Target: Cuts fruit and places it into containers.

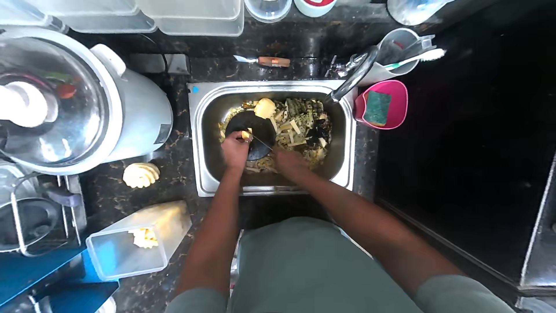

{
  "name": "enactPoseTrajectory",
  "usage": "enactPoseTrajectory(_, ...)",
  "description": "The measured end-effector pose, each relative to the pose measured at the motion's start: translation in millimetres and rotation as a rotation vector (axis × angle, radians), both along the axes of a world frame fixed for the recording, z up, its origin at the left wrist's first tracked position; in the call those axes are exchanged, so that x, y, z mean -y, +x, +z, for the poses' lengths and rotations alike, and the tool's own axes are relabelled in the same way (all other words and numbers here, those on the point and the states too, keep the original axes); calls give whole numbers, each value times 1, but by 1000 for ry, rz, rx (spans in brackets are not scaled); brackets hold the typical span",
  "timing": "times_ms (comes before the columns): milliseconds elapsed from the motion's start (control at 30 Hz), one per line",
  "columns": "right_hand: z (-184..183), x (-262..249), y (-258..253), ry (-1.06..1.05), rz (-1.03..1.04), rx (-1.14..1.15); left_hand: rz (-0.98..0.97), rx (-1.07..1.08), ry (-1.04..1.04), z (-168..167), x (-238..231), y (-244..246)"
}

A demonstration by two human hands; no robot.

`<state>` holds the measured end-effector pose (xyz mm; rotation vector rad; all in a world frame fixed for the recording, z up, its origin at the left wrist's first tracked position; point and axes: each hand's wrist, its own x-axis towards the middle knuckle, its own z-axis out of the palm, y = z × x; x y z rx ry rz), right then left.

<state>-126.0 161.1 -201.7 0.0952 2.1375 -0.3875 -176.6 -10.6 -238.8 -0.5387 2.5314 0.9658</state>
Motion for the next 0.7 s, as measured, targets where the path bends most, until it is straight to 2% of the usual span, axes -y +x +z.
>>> enactPoseTrajectory(67, -16, -1, 3, 11, 2, -22, -4, 10, -11, 1, 3, 0)
enactPoseTrajectory(133, -14, -7, 5, 21, 10, 4, -24, 19, -7, -1, 6, -1)
enactPoseTrajectory(200, -3, -20, 8, 21, -6, 54, -68, 28, 21, -8, 14, -1)
enactPoseTrajectory(333, 30, -55, 20, -6, -197, 127, -216, 35, 132, -28, 42, -4)
enactPoseTrajectory(433, 59, -65, 30, 30, -164, 128, -347, 105, 293, -33, 51, -14)
enactPoseTrajectory(500, 69, -60, 34, 56, -85, 127, -508, 91, 259, -35, 51, -28)
enactPoseTrajectory(600, 73, -39, 34, 86, 53, 120, -790, -41, 103, -38, 54, -53)
enactPoseTrajectory(700, 67, -15, 23, 90, 110, 123, -938, -17, -8, -33, 54, -70)
